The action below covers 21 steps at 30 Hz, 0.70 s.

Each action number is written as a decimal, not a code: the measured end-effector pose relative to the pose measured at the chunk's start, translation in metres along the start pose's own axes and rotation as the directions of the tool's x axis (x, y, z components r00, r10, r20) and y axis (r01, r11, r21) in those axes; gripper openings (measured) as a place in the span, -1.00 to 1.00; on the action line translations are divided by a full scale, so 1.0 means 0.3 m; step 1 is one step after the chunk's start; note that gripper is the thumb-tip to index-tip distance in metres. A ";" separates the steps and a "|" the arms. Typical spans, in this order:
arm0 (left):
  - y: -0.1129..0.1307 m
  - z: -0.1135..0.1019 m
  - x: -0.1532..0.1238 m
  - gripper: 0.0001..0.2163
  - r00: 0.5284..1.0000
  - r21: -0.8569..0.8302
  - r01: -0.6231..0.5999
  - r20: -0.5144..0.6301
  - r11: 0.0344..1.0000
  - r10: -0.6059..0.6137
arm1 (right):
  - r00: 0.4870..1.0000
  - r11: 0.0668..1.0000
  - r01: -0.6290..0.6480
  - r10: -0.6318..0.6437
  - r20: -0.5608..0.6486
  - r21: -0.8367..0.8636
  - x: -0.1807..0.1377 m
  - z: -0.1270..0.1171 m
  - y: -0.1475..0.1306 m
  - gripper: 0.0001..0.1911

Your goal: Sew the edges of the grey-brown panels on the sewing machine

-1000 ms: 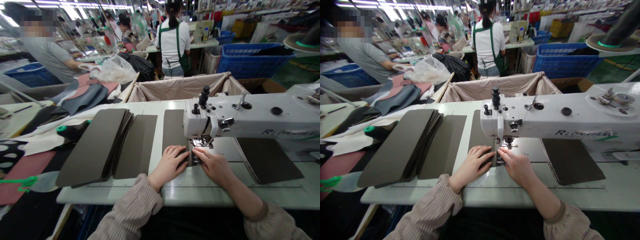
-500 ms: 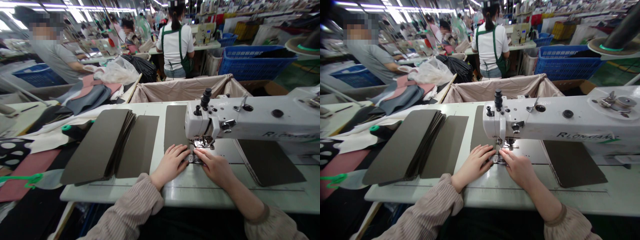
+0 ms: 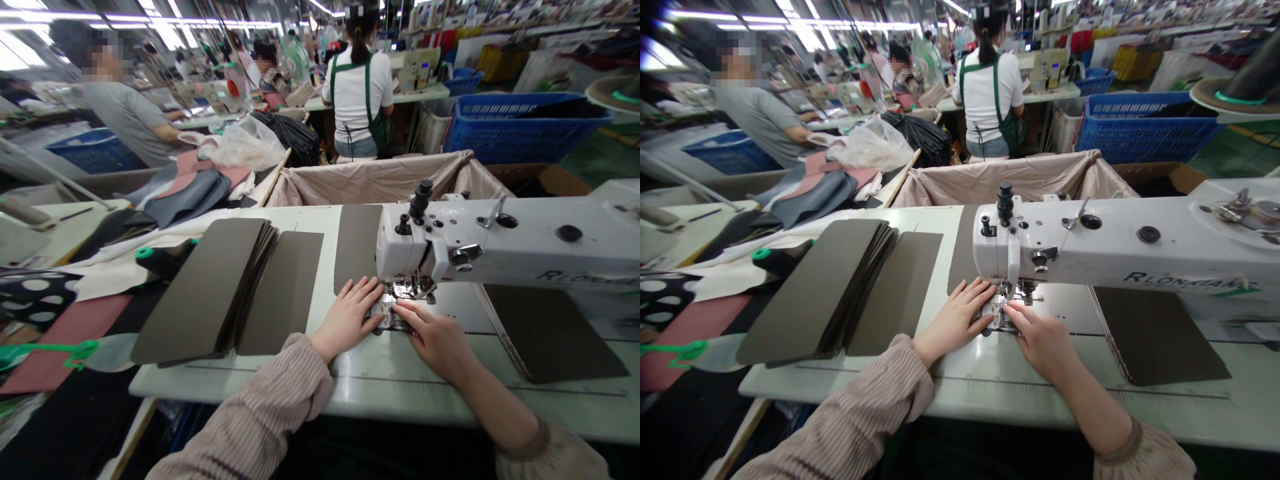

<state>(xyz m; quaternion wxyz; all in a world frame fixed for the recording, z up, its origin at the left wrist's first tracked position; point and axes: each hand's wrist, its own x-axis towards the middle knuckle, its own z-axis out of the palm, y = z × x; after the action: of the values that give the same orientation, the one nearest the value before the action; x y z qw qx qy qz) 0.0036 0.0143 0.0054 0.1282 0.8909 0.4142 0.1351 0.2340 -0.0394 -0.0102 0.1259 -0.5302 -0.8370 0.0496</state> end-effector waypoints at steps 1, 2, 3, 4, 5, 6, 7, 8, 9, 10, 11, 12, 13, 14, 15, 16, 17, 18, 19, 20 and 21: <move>0.000 0.000 0.000 -0.46 1.000 0.002 0.001 0.004 1.000 -0.001 | 1.000 1.000 -0.002 0.002 0.002 0.004 0.000 0.000 0.000 -0.40; 0.001 -0.001 0.000 -0.45 1.000 0.004 0.002 0.006 1.000 -0.002 | 1.000 1.000 -0.002 0.002 0.002 0.007 0.000 0.001 0.001 -0.41; 0.001 -0.001 0.000 -0.45 1.000 0.007 0.004 0.005 1.000 -0.004 | 1.000 1.000 -0.001 0.001 -0.001 0.009 0.001 0.001 0.001 -0.40; 0.001 -0.002 0.001 -0.45 1.000 0.009 0.006 0.004 1.000 -0.006 | 1.000 1.000 -0.001 0.001 -0.005 0.010 0.001 0.001 0.001 -0.40; 0.001 -0.002 0.001 -0.45 1.000 0.010 0.006 0.003 1.000 -0.006 | 1.000 1.000 -0.001 0.001 -0.008 0.010 0.001 0.001 0.000 -0.40; 0.001 -0.002 0.002 -0.45 1.000 0.011 0.006 0.003 1.000 -0.006 | 1.000 1.000 0.000 0.000 -0.009 0.009 0.001 0.001 0.000 -0.39; 0.000 -0.003 0.003 -0.45 1.000 0.012 0.005 0.005 1.000 -0.005 | 1.000 1.000 -0.001 0.001 -0.010 0.009 0.001 0.000 -0.001 -0.39; -0.001 -0.003 0.004 -0.45 1.000 0.012 0.004 0.008 1.000 -0.004 | 1.000 1.000 -0.002 0.002 -0.007 0.009 0.001 0.000 -0.001 -0.39; -0.002 -0.004 0.005 -0.44 1.000 0.013 0.002 0.011 1.000 -0.002 | 1.000 1.000 -0.003 0.004 -0.004 0.012 0.001 0.000 -0.002 -0.39; -0.003 -0.004 0.006 -0.44 1.000 0.015 -0.001 0.014 1.000 0.001 | 1.000 1.000 -0.005 0.005 0.000 0.016 0.001 -0.001 -0.002 -0.40; -0.004 -0.003 0.008 -0.43 1.000 0.019 -0.002 0.014 1.000 0.002 | 1.000 1.000 -0.007 0.007 0.002 0.021 0.001 -0.001 -0.002 -0.39; -0.005 -0.003 0.009 -0.43 1.000 0.024 -0.004 0.014 1.000 0.004 | 1.000 1.000 -0.008 0.008 0.003 0.025 0.001 0.000 -0.001 -0.39; -0.006 -0.002 0.010 -0.42 1.000 0.029 -0.006 0.013 1.000 0.005 | 1.000 1.000 -0.008 0.008 0.003 0.028 0.001 0.000 -0.001 -0.39; -0.007 -0.002 0.012 -0.42 1.000 0.034 -0.007 0.011 0.999 0.006 | 1.000 1.000 -0.008 0.008 0.001 0.030 0.001 0.002 0.000 -0.38; -0.008 -0.001 0.013 -0.41 1.000 0.039 -0.008 0.009 0.999 0.007 | 1.000 1.000 -0.008 0.008 -0.002 0.030 0.002 0.003 0.000 -0.38; -0.008 0.000 0.013 -0.41 1.000 0.042 -0.009 0.007 0.999 0.009 | 1.000 1.000 -0.009 0.009 -0.005 0.029 0.002 0.004 0.001 -0.37; -0.009 0.001 0.014 -0.41 1.000 0.046 -0.009 0.006 0.999 0.009 | 1.000 1.000 -0.009 0.009 -0.005 0.027 0.002 0.006 0.001 -0.37; -0.009 0.002 0.014 -0.42 1.000 0.048 -0.009 0.004 0.999 0.009 | 1.000 1.000 -0.010 0.010 -0.005 0.023 0.002 0.008 0.001 -0.37; -0.009 0.003 0.014 -0.42 1.000 0.050 -0.009 0.004 0.999 0.009 | 1.000 1.000 -0.010 0.010 -0.002 0.019 0.002 0.009 0.001 -0.37; -0.009 0.004 0.014 -0.42 1.000 0.052 -0.009 0.003 0.999 0.009 | 1.000 1.000 -0.011 0.010 0.003 0.013 0.001 0.010 0.001 -0.37; -0.010 0.005 0.013 -0.42 1.000 0.054 -0.009 0.002 0.999 0.009 | 1.000 1.000 -0.011 0.011 0.009 0.006 0.001 0.011 0.001 -0.37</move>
<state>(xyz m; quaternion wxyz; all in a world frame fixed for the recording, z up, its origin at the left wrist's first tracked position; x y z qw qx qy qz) 0.0046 0.0190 0.0035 0.1041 0.8960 0.4136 0.1237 0.2333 -0.0388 -0.0135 0.1234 -0.5341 -0.8345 0.0551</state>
